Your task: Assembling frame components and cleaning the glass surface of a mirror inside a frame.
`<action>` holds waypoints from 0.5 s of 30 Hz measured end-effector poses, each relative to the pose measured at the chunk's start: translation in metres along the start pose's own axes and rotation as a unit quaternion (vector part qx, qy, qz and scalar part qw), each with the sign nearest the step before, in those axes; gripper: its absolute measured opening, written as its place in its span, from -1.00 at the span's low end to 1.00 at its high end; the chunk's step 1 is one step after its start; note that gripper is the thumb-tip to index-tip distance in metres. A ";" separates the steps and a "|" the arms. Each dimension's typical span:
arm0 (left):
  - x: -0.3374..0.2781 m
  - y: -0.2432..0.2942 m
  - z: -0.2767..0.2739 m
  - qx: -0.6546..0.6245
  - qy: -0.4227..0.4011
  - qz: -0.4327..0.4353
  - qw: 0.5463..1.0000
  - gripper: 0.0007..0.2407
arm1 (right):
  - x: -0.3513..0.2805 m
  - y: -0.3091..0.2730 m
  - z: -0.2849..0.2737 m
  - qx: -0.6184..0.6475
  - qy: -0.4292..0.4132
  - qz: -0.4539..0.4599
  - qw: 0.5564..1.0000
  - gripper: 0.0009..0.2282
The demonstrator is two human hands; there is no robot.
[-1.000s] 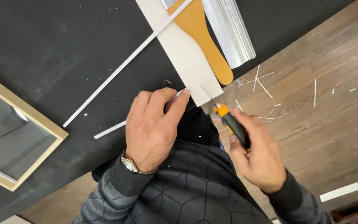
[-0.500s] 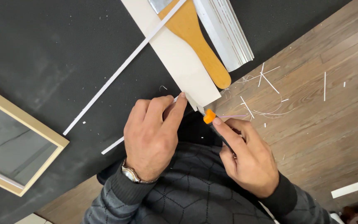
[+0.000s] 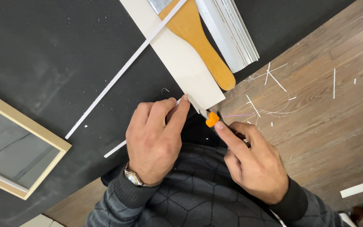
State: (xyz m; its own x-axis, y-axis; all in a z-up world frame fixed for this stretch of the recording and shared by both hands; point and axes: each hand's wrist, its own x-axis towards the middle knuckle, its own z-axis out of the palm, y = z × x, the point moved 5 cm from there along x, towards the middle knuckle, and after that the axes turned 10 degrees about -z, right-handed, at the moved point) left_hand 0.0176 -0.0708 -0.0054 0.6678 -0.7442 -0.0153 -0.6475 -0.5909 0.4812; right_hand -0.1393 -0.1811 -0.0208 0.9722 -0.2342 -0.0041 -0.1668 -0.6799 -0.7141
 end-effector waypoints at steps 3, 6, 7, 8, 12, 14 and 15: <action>0.001 0.000 0.000 0.002 0.000 -0.001 1.000 -0.68 | 0.000 0.000 0.000 0.004 -0.005 0.002 1.000 -0.46; 0.000 0.000 0.000 0.003 0.004 0.001 1.000 -0.69 | 0.002 -0.001 0.000 -0.002 -0.010 0.013 1.000 -0.46; 0.000 0.000 0.000 0.004 0.005 0.001 1.000 -0.69 | 0.003 -0.002 0.000 -0.001 -0.009 0.013 1.000 -0.46; 0.000 0.000 0.000 0.004 0.005 0.003 1.000 -0.69 | 0.003 -0.002 0.000 -0.004 -0.012 0.016 1.000 -0.46; 0.000 0.001 0.000 0.003 0.007 0.007 1.000 -0.69 | 0.005 -0.004 -0.001 -0.014 -0.035 0.037 0.999 -0.48; 0.001 0.001 0.000 0.003 0.005 0.006 1.000 -0.68 | 0.004 -0.002 -0.001 -0.008 -0.042 0.035 0.998 -0.48; 0.001 0.001 0.000 0.002 0.004 0.005 1.000 -0.68 | 0.003 -0.002 -0.001 -0.003 -0.049 0.033 0.998 -0.48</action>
State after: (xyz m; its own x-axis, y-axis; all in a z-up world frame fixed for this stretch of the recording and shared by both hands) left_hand 0.0175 -0.0722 -0.0050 0.6648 -0.7470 -0.0040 -0.6552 -0.5856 0.4773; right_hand -0.1358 -0.1810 -0.0190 0.9706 -0.2094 -0.1189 -0.2309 -0.6693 -0.7062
